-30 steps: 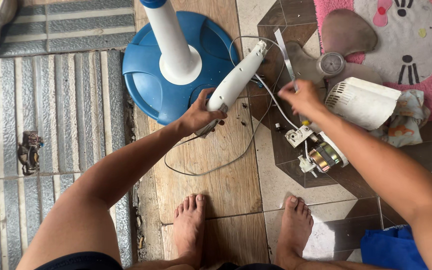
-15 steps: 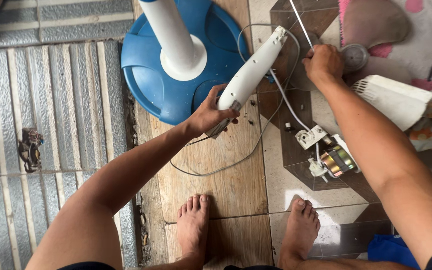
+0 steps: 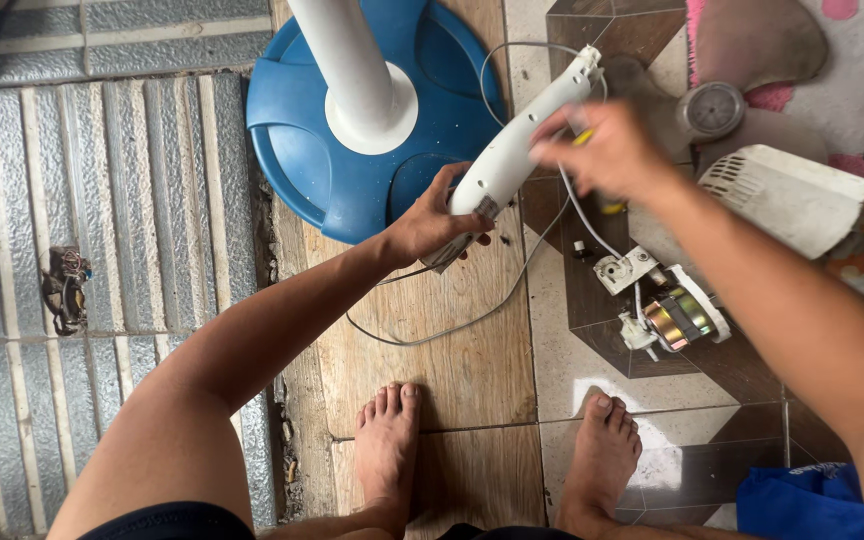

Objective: The person uses a screwdriver to remove screws from the white plastic housing of an electric fan base. The fan is disassembled with the motor and blades visible on the floor. The person continues unscrewing and prying the casing apart.

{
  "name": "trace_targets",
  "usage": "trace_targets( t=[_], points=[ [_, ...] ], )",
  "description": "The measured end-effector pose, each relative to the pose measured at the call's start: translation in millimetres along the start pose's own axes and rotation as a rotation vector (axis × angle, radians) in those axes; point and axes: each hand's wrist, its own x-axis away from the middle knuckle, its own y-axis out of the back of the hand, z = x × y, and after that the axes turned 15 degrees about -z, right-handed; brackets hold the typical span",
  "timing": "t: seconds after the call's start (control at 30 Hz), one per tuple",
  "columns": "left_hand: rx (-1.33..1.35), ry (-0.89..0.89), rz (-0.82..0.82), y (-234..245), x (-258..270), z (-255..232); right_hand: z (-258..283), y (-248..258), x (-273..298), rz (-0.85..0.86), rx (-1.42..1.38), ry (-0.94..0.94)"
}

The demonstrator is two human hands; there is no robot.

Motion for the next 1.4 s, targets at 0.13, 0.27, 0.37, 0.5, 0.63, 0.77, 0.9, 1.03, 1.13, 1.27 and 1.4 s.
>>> trace_targets(
  t=[0.13,0.27,0.37,0.5,0.63,0.77,0.9,1.03,1.13,1.27,1.4],
  points=[
    [-0.031,-0.021,0.021,-10,8,-6,23,-26,24,0.081,0.054,0.392],
    [-0.03,-0.022,0.034,-16,18,-10,29,-30,32,0.092,0.135,0.368],
    [-0.064,-0.03,0.021,-21,25,-13,34,-30,35,0.09,0.227,0.441],
    [-0.065,-0.076,0.037,-24,33,-16,42,-32,40,0.026,0.243,0.201],
    [-0.131,-0.102,0.034,-25,41,-18,49,-35,44,0.041,0.267,0.036],
    [-0.117,-0.046,0.045,-23,52,-22,58,-38,51,0.064,0.285,-0.067],
    [-0.021,-0.009,0.06,-18,57,-25,81,-16,63,0.042,0.249,-0.007],
    [-0.016,0.015,0.04,-4,57,-23,114,29,94,0.142,0.429,-0.042],
    [0.005,-0.019,0.045,7,53,-17,129,49,125,0.11,0.72,-0.015],
    [-0.037,-0.032,0.006,18,44,-6,132,52,150,0.126,1.009,0.064],
    [-0.102,-0.037,-0.082,19,35,3,122,53,159,0.137,0.905,0.258]
  ],
)
